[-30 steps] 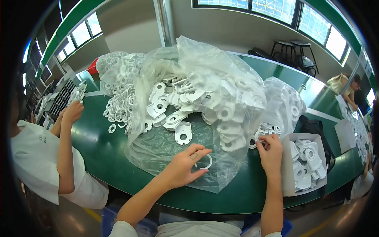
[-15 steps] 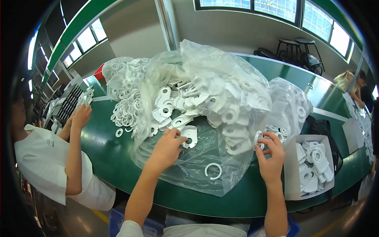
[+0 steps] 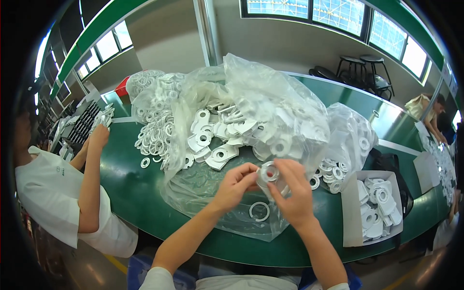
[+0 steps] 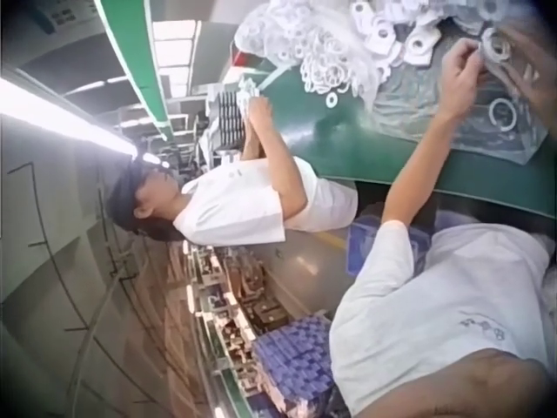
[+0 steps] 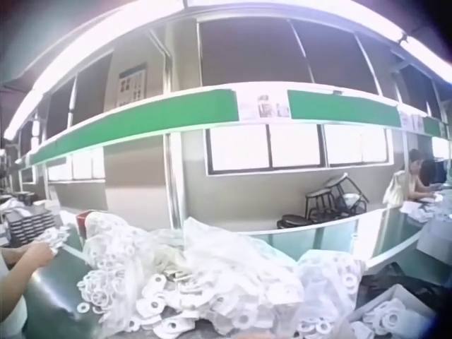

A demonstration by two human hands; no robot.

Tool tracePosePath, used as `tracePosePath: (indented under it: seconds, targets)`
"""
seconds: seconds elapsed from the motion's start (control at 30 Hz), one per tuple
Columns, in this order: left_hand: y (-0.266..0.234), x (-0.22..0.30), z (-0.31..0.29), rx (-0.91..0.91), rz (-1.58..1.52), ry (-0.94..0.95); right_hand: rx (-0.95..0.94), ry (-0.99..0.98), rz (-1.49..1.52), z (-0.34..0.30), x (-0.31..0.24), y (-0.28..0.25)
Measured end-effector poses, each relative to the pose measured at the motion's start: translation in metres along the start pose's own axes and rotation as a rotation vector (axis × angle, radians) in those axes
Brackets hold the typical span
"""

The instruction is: Assembling small white plastic parts into finished components at a workbench.

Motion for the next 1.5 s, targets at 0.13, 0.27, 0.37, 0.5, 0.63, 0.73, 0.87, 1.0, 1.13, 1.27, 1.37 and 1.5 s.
tracePosePath:
  seconds: [0.13,0.27,0.37,0.5,0.63,0.73,0.87,1.0,1.13,1.27,1.37,1.5]
  targets:
    - [0.005,-0.011,-0.007,-0.050,-0.140,-0.102,-0.063,0.045,0.050,-0.010,0.002,0.014]
    - [0.001,-0.005,-0.010,-0.018,-0.130,-0.067,-0.121,0.132,0.090,-0.014,0.003,0.018]
    - [0.003,-0.001,-0.010,0.006,-0.039,-0.036,-0.140,0.110,0.100,-0.019,0.007,0.021]
    - [0.006,0.000,-0.014,0.024,-0.031,-0.050,-0.036,0.614,0.568,-0.035,0.029,0.030]
    - [0.005,-0.002,-0.017,0.029,0.055,-0.042,-0.216,0.711,0.782,-0.047,0.034,0.049]
    - [0.005,-0.005,-0.016,0.032,0.034,-0.008,-0.219,0.853,0.956,-0.052,0.037,0.055]
    - [0.005,0.013,-0.019,0.081,0.350,0.106,-0.225,0.658,0.785,-0.048,0.044,0.049]
    - [0.000,0.037,-0.021,0.194,0.870,0.424,-0.244,0.863,0.927,-0.046,0.036,0.044]
    - [0.005,0.032,-0.018,-0.146,1.082,0.393,-0.146,0.922,0.909,-0.048,0.054,0.035]
    - [0.020,0.011,-0.028,-0.504,1.060,0.352,-0.118,1.006,0.965,-0.054,0.065,0.042]
    - [0.028,-0.001,-0.033,-0.592,1.145,0.338,-0.117,1.067,0.974,-0.063,0.072,0.047]
    - [0.026,0.000,-0.029,-0.548,1.091,0.230,-0.097,1.092,0.942,-0.062,0.074,0.041]
Point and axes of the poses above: each hand's wrist, its own z-axis towards the middle knuckle, its own y-axis out of the palm, x = y × z, the point moved 7 cm from there along z, towards the middle knuckle, and after that the axes turned 5 degrees about x, right-handed, at the moved point
